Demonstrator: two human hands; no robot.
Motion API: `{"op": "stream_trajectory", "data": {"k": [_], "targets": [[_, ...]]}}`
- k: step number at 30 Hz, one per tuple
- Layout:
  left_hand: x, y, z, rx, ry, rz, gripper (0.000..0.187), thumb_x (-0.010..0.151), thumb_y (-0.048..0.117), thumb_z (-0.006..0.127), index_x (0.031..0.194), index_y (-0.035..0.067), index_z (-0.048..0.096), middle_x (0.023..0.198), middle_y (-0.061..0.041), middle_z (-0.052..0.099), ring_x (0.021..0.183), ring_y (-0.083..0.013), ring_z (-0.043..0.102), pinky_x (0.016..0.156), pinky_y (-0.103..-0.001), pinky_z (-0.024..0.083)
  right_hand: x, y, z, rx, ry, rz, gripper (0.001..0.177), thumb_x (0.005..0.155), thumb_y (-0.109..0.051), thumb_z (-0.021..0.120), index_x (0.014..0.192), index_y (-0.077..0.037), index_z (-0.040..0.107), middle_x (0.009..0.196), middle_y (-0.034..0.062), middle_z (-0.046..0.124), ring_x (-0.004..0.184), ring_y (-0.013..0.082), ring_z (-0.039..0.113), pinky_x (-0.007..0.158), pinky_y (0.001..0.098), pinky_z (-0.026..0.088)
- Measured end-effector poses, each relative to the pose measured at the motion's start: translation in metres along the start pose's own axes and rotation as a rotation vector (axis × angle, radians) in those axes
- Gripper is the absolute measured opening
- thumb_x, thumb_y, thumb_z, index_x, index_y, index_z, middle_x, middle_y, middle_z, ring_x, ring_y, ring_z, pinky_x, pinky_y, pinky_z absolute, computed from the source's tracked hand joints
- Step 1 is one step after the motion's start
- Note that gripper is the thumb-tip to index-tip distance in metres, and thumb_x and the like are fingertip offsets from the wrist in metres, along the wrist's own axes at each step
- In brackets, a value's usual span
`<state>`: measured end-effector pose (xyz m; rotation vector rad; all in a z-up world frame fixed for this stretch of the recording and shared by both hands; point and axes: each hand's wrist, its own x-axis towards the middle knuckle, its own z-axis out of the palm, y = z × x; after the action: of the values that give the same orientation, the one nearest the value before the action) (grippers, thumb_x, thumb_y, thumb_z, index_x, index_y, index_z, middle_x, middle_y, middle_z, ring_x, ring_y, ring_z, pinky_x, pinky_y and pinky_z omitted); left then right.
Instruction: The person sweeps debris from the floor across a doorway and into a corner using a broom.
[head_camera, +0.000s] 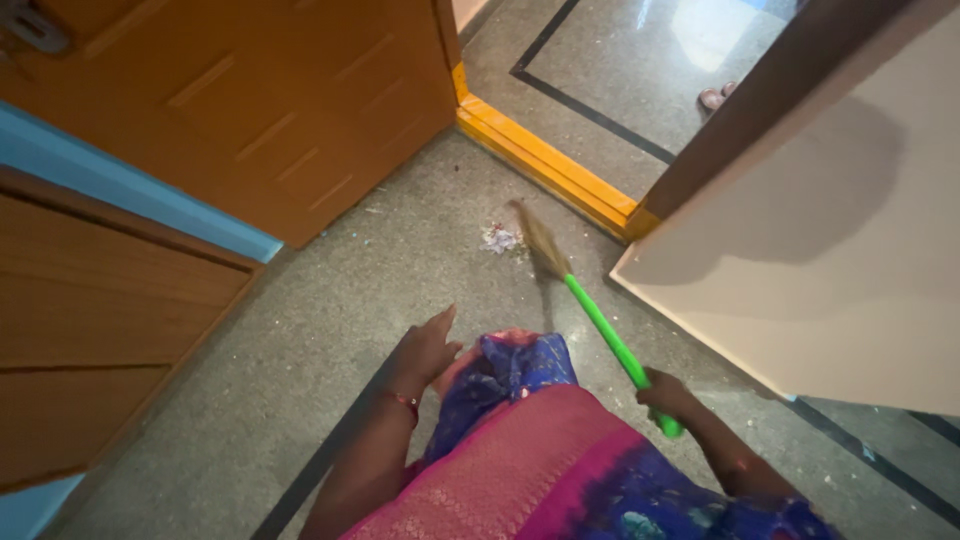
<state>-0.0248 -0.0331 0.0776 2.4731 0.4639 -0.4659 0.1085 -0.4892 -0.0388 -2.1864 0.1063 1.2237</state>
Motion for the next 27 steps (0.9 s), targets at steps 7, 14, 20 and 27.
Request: {"op": "stream_trajectory", "data": {"k": [7,14,20,27], "targets": [[0.009,-0.023,0.019,0.092,0.037,-0.011,0.078,0.084,0.03,0.074,0.153,0.012,0.041,0.149,-0.014,0.053,0.134,-0.0332,0.052,0.112,-0.042,0.041,-0.018,-0.018,-0.038,0.043,0.011,0.054,0.079,0.082,-0.011,0.068,0.156,-0.013,0.04,0.076,0.0182,0.07,0.055,0.0284,0.062,0.05,0.0454,0.054],[0.011,-0.033,0.037,0.006,0.088,0.051,0.071,0.083,0.027,0.073,0.147,0.009,0.048,0.148,-0.016,0.053,0.135,-0.0328,0.05,0.108,-0.044,0.041,0.083,-0.079,-0.027,0.041,-0.055,-0.047,0.044,0.084,-0.011,0.072,0.123,0.004,0.061,0.078,0.0189,0.069,0.058,0.0267,0.066,0.053,0.0418,0.055],[-0.001,-0.044,0.033,-0.022,0.04,-0.085,0.063,0.087,0.029,0.069,0.145,0.009,0.055,0.139,-0.015,0.063,0.13,-0.0332,0.058,0.109,-0.042,0.048,0.048,-0.046,0.006,-0.44,0.071,-0.121,0.073,0.078,-0.016,0.08,0.144,-0.009,0.048,0.097,0.019,0.072,0.067,0.0275,0.074,0.06,0.0416,0.063],[0.0,-0.112,0.064,-0.174,0.194,-0.079,0.069,0.083,0.035,0.078,0.142,0.008,0.056,0.141,-0.018,0.058,0.131,-0.0356,0.054,0.108,-0.044,0.044,-0.022,-0.013,-0.019,-0.324,0.08,-0.007,0.087,0.076,-0.015,0.076,0.156,-0.021,0.042,0.088,0.0187,0.078,0.057,0.0276,0.073,0.058,0.0421,0.063]]}}
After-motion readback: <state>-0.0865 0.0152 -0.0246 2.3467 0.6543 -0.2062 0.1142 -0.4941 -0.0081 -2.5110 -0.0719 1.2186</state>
